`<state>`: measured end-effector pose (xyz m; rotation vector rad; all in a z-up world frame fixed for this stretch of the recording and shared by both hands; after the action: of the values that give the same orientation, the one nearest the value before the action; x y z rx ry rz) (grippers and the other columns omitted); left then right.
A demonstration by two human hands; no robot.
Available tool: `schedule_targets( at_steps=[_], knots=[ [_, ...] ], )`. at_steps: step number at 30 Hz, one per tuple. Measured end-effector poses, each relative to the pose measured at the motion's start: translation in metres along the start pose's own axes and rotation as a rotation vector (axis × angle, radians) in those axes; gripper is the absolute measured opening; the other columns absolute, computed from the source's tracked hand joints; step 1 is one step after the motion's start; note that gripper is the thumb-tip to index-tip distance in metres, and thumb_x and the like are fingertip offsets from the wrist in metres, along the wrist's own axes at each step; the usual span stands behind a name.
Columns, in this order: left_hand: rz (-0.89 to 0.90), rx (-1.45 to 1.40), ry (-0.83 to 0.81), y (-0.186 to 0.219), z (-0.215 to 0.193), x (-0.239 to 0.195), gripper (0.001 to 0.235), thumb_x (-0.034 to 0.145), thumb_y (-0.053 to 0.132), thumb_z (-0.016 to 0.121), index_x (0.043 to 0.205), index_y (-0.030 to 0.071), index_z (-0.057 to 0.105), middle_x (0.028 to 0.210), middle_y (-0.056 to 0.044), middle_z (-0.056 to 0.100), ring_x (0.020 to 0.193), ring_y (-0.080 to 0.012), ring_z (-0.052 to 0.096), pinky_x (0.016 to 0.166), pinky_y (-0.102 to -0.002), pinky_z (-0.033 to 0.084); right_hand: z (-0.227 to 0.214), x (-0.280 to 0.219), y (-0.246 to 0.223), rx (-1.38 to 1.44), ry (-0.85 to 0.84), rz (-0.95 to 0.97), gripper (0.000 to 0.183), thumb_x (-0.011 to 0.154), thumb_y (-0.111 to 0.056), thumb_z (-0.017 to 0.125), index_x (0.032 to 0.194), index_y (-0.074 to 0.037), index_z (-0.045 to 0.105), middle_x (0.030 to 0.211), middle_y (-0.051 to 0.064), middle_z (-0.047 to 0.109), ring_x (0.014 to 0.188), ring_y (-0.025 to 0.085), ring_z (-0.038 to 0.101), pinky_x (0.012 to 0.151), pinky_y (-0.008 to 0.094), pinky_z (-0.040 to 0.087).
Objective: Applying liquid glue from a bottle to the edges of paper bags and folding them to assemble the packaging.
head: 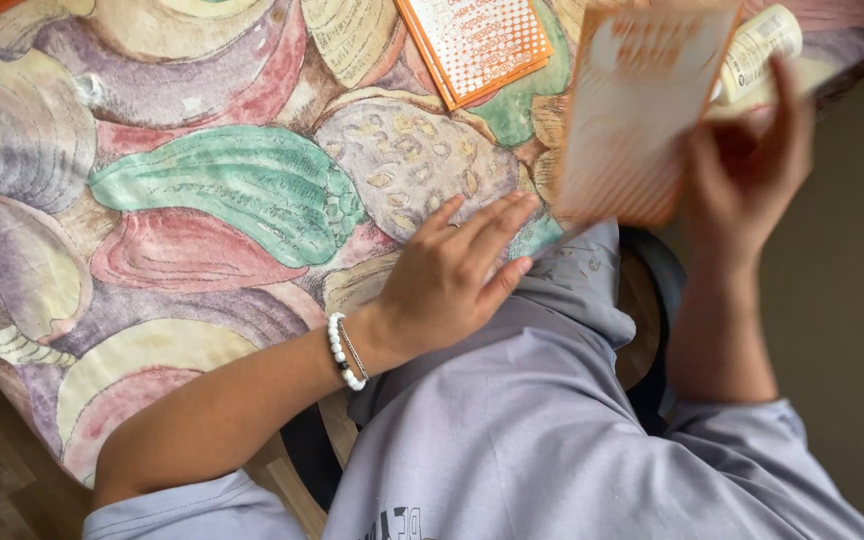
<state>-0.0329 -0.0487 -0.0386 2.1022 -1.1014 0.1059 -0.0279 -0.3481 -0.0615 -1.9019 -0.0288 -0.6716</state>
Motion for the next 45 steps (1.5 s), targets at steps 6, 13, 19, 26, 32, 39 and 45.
schedule_targets(
  at_steps=[6, 13, 19, 26, 32, 39, 45],
  knots=[
    [-0.043, -0.06, 0.015, -0.02, 0.016, -0.003, 0.052, 0.106, 0.032, 0.056, 0.152, 0.008, 0.047, 0.137, -0.015, 0.065, 0.101, -0.0364, 0.077, 0.106, -0.058, 0.047, -0.008, 0.047, 0.006, -0.161, -0.067, -0.196, 0.057, 0.1, 0.014, 0.056, 0.155, 0.005, 0.045, 0.151, 0.022, 0.048, 0.112, 0.031, 0.048, 0.082, 0.037, 0.036],
    [-0.012, -0.004, 0.005, -0.022, 0.007, 0.003, 0.048, 0.105, 0.032, 0.06, 0.145, 0.007, 0.054, 0.139, -0.016, 0.063, 0.118, -0.0384, 0.07, 0.11, -0.059, 0.043, 0.004, 0.066, 0.02, -0.335, -0.172, -0.14, 0.055, 0.104, 0.0, 0.06, 0.156, 0.007, 0.044, 0.154, 0.025, 0.043, 0.122, 0.035, 0.042, 0.093, 0.042, 0.033],
    [-0.154, 0.102, 0.011, -0.057, -0.015, 0.023, 0.05, 0.101, 0.016, 0.068, 0.144, -0.003, 0.053, 0.147, -0.031, 0.049, 0.139, -0.0492, 0.045, 0.117, -0.066, 0.029, 0.032, 0.079, 0.032, -0.458, -0.279, -0.085, 0.056, 0.107, -0.011, 0.063, 0.156, 0.008, 0.043, 0.156, 0.027, 0.039, 0.131, 0.039, 0.038, 0.102, 0.045, 0.031],
    [-0.335, 0.372, -0.385, -0.095, -0.02, 0.033, 0.067, 0.112, 0.051, 0.028, 0.166, 0.013, 0.016, 0.17, -0.009, -0.004, 0.156, -0.0325, -0.008, 0.128, -0.056, -0.005, 0.065, 0.081, 0.027, -0.611, -0.406, -0.045, 0.062, 0.111, -0.024, 0.067, 0.156, 0.01, 0.041, 0.159, 0.03, 0.034, 0.142, 0.043, 0.032, 0.113, 0.05, 0.028],
    [-0.337, 0.436, -0.421, -0.097, -0.014, 0.032, 0.068, 0.11, 0.057, 0.02, 0.166, 0.019, 0.014, 0.171, -0.006, -0.001, 0.156, -0.0361, -0.006, 0.124, -0.062, -0.007, 0.107, 0.072, 0.0, -0.723, -0.491, -0.017, 0.069, 0.114, -0.034, 0.071, 0.157, 0.011, 0.04, 0.161, 0.031, 0.031, 0.149, 0.045, 0.028, 0.121, 0.053, 0.026],
    [-0.263, 0.471, -0.329, -0.098, -0.013, 0.031, 0.067, 0.11, 0.055, 0.027, 0.164, 0.015, 0.027, 0.171, -0.009, 0.013, 0.156, -0.0414, 0.006, 0.121, -0.071, 0.003, 0.157, 0.035, -0.018, -0.766, -0.534, -0.161, 0.04, 0.117, -0.017, 0.053, 0.144, 0.013, 0.054, 0.158, 0.041, 0.024, 0.148, 0.058, 0.022, 0.122, 0.065, 0.022],
    [-0.199, 0.38, -0.226, -0.107, -0.016, 0.025, 0.064, 0.113, 0.047, 0.042, 0.163, 0.011, 0.025, 0.17, -0.013, 0.022, 0.156, -0.0393, 0.009, 0.124, -0.068, 0.003, 0.159, 0.031, -0.037, -0.509, -0.345, -0.563, 0.024, 0.108, 0.009, 0.07, 0.133, 0.008, 0.068, 0.13, 0.028, 0.073, 0.127, 0.048, 0.065, 0.12, 0.061, 0.032]
  ],
)
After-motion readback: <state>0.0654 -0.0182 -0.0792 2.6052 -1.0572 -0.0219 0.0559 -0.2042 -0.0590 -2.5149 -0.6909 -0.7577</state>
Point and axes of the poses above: each hand's wrist, its own x-axis towards the middle knuckle, its own z-axis out of the palm, y = z × x, the point moved 3 cm from there along x, towards the middle knuckle
